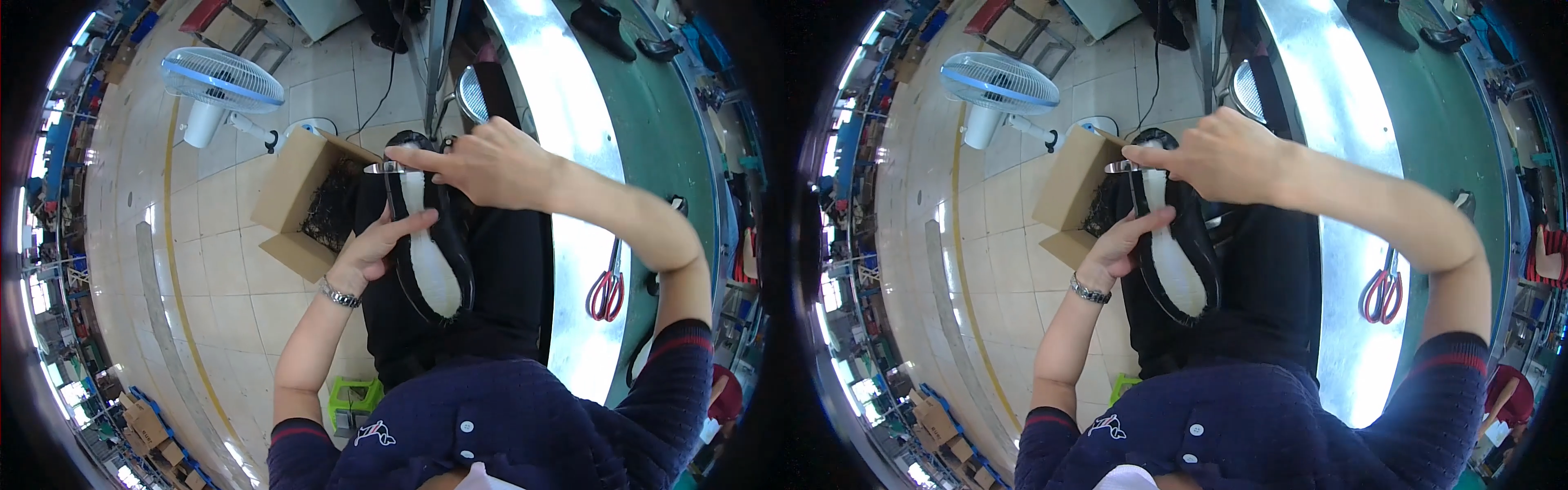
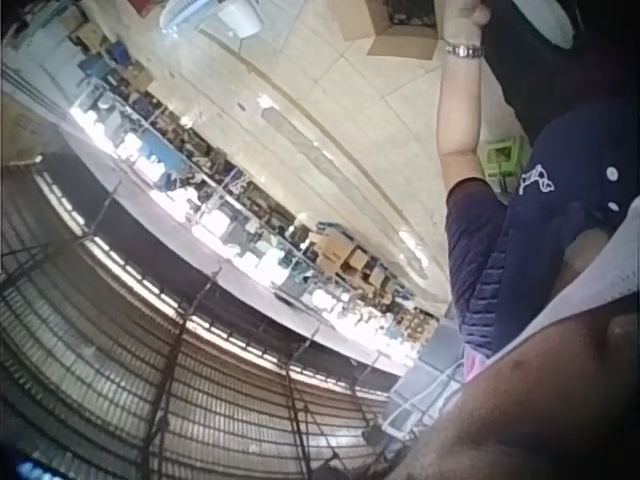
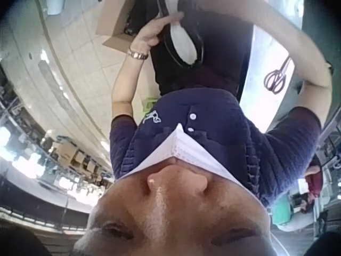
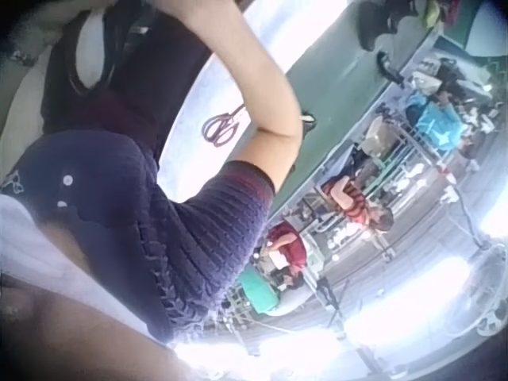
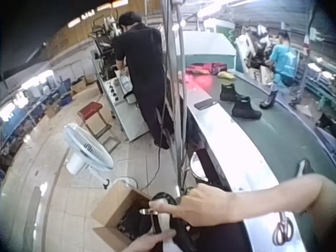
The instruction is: Trimming and checking shoe components during the assembly process.
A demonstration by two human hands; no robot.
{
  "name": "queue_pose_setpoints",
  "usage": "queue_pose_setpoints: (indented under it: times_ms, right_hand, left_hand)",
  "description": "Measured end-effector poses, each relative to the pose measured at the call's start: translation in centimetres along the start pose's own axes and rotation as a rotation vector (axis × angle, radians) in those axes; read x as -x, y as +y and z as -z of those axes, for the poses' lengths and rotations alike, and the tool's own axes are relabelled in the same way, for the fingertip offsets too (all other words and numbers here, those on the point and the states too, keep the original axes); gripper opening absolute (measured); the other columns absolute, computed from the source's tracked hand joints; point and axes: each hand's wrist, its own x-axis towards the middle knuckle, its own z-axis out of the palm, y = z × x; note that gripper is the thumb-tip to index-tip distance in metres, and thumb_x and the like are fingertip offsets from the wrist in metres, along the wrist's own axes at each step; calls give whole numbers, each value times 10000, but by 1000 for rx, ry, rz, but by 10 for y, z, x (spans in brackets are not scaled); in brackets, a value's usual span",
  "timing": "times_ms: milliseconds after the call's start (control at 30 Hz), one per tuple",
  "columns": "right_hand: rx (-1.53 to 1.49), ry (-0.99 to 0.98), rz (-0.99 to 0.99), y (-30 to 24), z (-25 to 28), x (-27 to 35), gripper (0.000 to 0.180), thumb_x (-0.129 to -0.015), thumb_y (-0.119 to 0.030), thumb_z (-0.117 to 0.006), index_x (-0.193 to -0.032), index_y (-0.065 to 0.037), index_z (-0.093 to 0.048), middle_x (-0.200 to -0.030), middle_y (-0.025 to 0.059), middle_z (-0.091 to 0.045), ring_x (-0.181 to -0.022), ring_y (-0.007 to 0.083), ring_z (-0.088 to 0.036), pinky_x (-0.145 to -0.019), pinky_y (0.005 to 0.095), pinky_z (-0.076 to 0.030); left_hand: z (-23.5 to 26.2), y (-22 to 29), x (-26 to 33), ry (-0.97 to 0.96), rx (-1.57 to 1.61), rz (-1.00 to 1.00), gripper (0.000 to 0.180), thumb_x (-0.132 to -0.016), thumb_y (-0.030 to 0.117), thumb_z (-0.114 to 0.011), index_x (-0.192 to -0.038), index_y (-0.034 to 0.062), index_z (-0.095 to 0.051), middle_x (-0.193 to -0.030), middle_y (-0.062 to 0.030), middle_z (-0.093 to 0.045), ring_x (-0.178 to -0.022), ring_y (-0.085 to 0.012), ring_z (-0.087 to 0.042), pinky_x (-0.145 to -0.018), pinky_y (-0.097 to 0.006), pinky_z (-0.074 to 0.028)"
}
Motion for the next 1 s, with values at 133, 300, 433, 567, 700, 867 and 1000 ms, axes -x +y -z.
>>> queue_pose_setpoints:
  times_ms: [133,300,433,567,700,867,1000]
  right_hand:
    - [-684,317,-257,-6,0,58,533,-944,-200,-572,-1427,-97,-371,-644,84,-621,-522,216,-616,-495,318,-459]
    - [-1564,370,-624,-29,-30,124,396,-1021,-327,-432,-1233,-16,-555,-731,56,-608,-670,133,-604,-681,277,-447]
    - [-1920,284,-722,-56,-69,151,296,-1004,-259,-498,-1115,-8,-610,-786,36,-604,-751,95,-607,-717,237,-455]
    - [-1923,233,-710,-69,-81,164,252,-996,-233,-474,-1043,-15,-592,-746,67,-609,-724,147,-619,-679,255,-472]
    - [-2105,204,-824,-79,-87,160,297,-1014,-291,-426,-1044,-33,-569,-772,66,-597,-696,140,-598,-632,255,-455]
    - [-2184,169,-802,-87,-94,163,285,-1016,-287,-431,-1041,-34,-561,-762,65,-580,-689,137,-567,-629,251,-455]
    - [-1989,140,-759,-91,-95,162,175,-977,-208,-537,-1014,-39,-567,-787,62,-603,-691,118,-567,-642,248,-458]
  left_hand:
    - [-28,-1,16,-10,-182,-94,809,-777,127,-794,-1428,87,-315,-1220,-41,-537,-1095,-155,-541,-959,-327,-451]
    - [-26,-34,21,-108,-510,-388,1117,-690,69,-843,-1528,102,-106,-1458,-93,-354,-1328,-207,-381,-1090,-353,-336]
    - [-16,-65,2,-162,-574,-592,1215,-647,45,-852,-1544,157,-40,-1517,-95,-271,-1379,-212,-310,-1124,-370,-282]
    - [3,-94,-11,-144,-373,-267,1027,-783,180,-809,-1536,111,-115,-1493,-85,-325,-1364,-195,-322,-1117,-352,-289]
    - [15,-111,-26,-99,-160,-342,836,-925,390,-634,-1530,86,-144,-1502,-78,-324,-1368,-179,-306,-1134,-330,-243]
    - [10,-108,-24,-110,-138,-327,781,-978,509,-451,-1534,75,-116,-1526,-80,-289,-1383,-171,-277,-1146,-318,-196]
    - [-3,-96,-18,-95,-241,-397,814,-968,523,-467,-1537,76,-95,-1525,-91,-286,-1386,-175,-269,-1144,-313,-195]
